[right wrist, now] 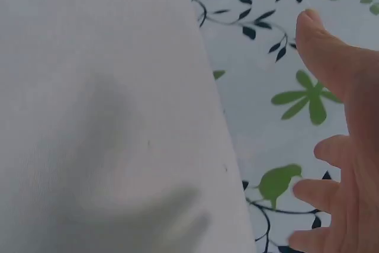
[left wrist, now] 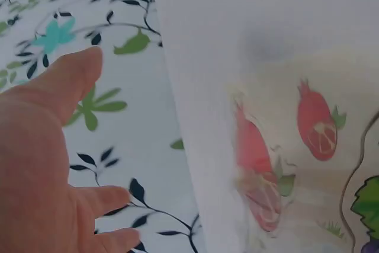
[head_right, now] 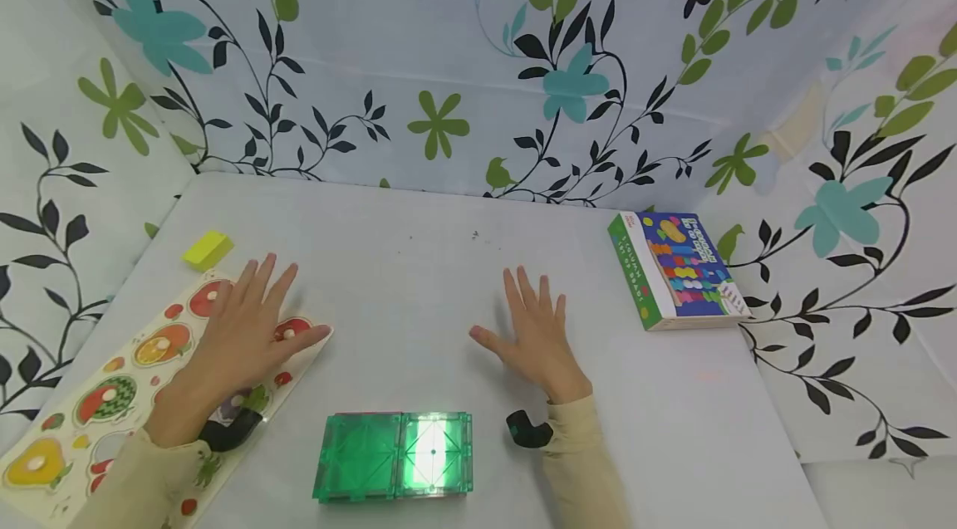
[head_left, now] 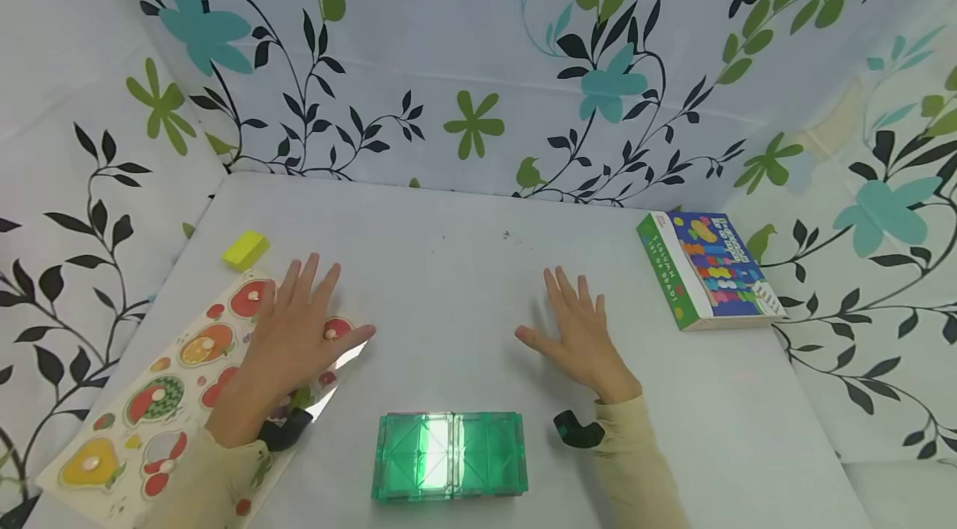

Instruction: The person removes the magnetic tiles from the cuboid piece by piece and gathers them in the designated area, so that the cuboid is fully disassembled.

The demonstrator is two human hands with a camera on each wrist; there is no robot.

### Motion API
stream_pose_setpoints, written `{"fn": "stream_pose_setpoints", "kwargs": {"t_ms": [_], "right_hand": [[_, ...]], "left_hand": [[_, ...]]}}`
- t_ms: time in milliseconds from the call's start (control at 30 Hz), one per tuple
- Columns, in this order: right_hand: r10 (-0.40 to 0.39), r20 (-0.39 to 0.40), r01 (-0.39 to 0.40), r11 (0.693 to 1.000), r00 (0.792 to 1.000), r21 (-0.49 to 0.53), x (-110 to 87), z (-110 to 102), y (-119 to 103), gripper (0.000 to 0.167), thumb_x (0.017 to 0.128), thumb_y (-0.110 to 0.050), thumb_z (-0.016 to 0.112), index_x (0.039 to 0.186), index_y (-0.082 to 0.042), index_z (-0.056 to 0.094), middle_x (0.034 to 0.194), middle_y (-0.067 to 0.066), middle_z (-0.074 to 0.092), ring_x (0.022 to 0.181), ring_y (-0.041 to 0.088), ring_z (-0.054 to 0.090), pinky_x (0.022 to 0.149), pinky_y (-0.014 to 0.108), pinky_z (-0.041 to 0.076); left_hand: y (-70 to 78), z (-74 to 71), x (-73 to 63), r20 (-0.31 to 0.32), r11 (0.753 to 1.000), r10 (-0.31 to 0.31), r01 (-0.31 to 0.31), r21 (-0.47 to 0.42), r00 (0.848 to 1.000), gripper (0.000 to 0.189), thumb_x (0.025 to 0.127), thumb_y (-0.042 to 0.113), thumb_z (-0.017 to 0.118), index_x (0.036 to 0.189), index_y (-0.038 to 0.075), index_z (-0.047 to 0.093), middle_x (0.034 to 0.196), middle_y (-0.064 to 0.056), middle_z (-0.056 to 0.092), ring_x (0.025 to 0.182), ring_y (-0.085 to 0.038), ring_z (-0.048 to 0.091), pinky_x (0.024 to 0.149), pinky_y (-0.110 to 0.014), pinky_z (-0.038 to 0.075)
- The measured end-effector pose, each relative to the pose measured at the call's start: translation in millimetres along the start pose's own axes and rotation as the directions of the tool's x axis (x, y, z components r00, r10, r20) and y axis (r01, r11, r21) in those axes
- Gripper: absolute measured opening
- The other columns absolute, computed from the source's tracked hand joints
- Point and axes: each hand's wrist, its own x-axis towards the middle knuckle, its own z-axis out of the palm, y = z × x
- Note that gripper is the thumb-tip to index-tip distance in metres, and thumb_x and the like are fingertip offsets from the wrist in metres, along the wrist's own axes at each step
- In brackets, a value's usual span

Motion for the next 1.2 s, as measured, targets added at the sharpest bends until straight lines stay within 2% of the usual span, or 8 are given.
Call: {"fn": "stream_pose_setpoints", "kwargs": {"t_ms": [133, 267, 400, 500, 567, 800, 1033, 1200], "right_hand": [[-0.107, 0.092, 0.091, 0.982, 0.99, 0.167, -17.5, -14, -16, 0.09, 0.095, -0.06, 0.063, 0.165, -0.023, 0.022, 0.167, 0.007, 0.035, 0.156, 0.036, 0.029, 0.125, 0.064, 0.023], [-0.218, 0.173, 0.166, 0.948, 0.96, 0.27, -37.0, -23, -34, 0.08, 0.092, -0.055, 0.071, 0.158, -0.024, 0.039, 0.155, 0.0, 0.053, 0.147, 0.025, 0.046, 0.117, 0.055, 0.041], [-0.352, 0.229, 0.278, 0.912, 0.908, 0.301, -55.0, -21, -48, 0.079, 0.082, -0.058, 0.08, 0.148, -0.023, 0.052, 0.144, -0.003, 0.061, 0.136, 0.018, 0.056, 0.111, 0.046, 0.049], [-0.433, 0.245, 0.363, 0.887, 0.867, 0.284, -66.1, -16, -54, 0.082, 0.076, -0.062, 0.083, 0.143, -0.023, 0.057, 0.139, -0.004, 0.063, 0.129, 0.012, 0.059, 0.107, 0.04, 0.052], [-0.46, 0.244, 0.4, 0.879, 0.854, 0.259, -71.9, -13, -57, 0.083, 0.073, -0.065, 0.084, 0.142, -0.024, 0.058, 0.138, -0.008, 0.062, 0.127, 0.009, 0.059, 0.105, 0.038, 0.053], [-0.457, 0.228, 0.416, 0.885, 0.86, 0.208, -80.4, -5, -61, 0.088, 0.062, -0.06, 0.093, 0.138, -0.026, 0.062, 0.134, -0.018, 0.059, 0.123, 0.005, 0.057, 0.104, 0.038, 0.053], [-0.468, 0.147, 0.45, 0.882, 0.871, 0.144, -83.8, 3, -62, 0.08, 0.065, -0.064, 0.089, 0.131, -0.023, 0.07, 0.126, -0.017, 0.06, 0.116, 0.004, 0.059, 0.097, 0.033, 0.055], [-0.503, 0.078, 0.491, 0.861, 0.861, 0.132, -83.5, 9, -59, 0.076, 0.064, -0.061, 0.089, 0.127, -0.02, 0.072, 0.121, -0.015, 0.061, 0.111, 0.003, 0.06, 0.091, 0.028, 0.056]], "left_hand": [[18.3, -11.2, -14.8, 0.075, 0.993, 0.055, -0.047, -0.105, 0.996, 0.091, 0.09, 0.068, 0.064, 0.154, 0.008, 0.043, 0.156, -0.022, 0.045, 0.143, -0.045, 0.041, 0.116, -0.068, 0.034], [40.7, -14.6, -34.4, 0.064, 0.961, 0.151, -0.131, -0.242, 0.986, 0.068, 0.091, 0.061, 0.067, 0.143, 0.017, 0.059, 0.137, -0.006, 0.066, 0.127, -0.031, 0.06, 0.105, -0.057, 0.051], [62.4, -11.3, -51.2, 0.105, 0.918, 0.269, -0.221, -0.33, 0.958, 0.063, 0.087, 0.068, 0.068, 0.137, 0.03, 0.062, 0.137, 0.01, 0.066, 0.128, -0.02, 0.062, 0.103, -0.051, 0.054], [73.1, -7.4, -61.2, 0.186, 0.895, 0.326, -0.238, -0.378, 0.927, 0.077, 0.079, 0.079, 0.068, 0.142, 0.039, 0.054, 0.141, 0.017, 0.06, 0.13, -0.015, 0.059, 0.104, -0.049, 0.053], [77.8, -4.0, -65.8, 0.206, 0.883, 0.367, -0.271, -0.383, 0.907, 0.089, 0.072, 0.084, 0.069, 0.145, 0.038, 0.051, 0.141, 0.018, 0.057, 0.127, -0.012, 0.059, 0.103, -0.046, 0.053], [83.7, 8.9, -71.2, 0.14, 0.811, 0.519, -0.434, -0.391, 0.844, 0.108, 0.061, 0.081, 0.081, 0.146, 0.022, 0.051, 0.134, 0.014, 0.062, 0.115, -0.004, 0.059, 0.094, -0.033, 0.055], [83.3, 13.3, -73.1, 0.168, 0.822, 0.513, -0.425, -0.379, 0.842, 0.095, 0.064, 0.062, 0.09, 0.144, 0.026, 0.054, 0.127, 0.016, 0.067, 0.111, -0.005, 0.063, 0.094, -0.036, 0.057], [82.8, 14.6, -71.5, 0.162, 0.827, 0.508, -0.427, -0.365, 0.846, 0.092, 0.064, 0.055, 0.092, 0.144, 0.025, 0.056, 0.126, 0.014, 0.069, 0.113, -0.008, 0.065, 0.094, -0.034, 0.057]]}}
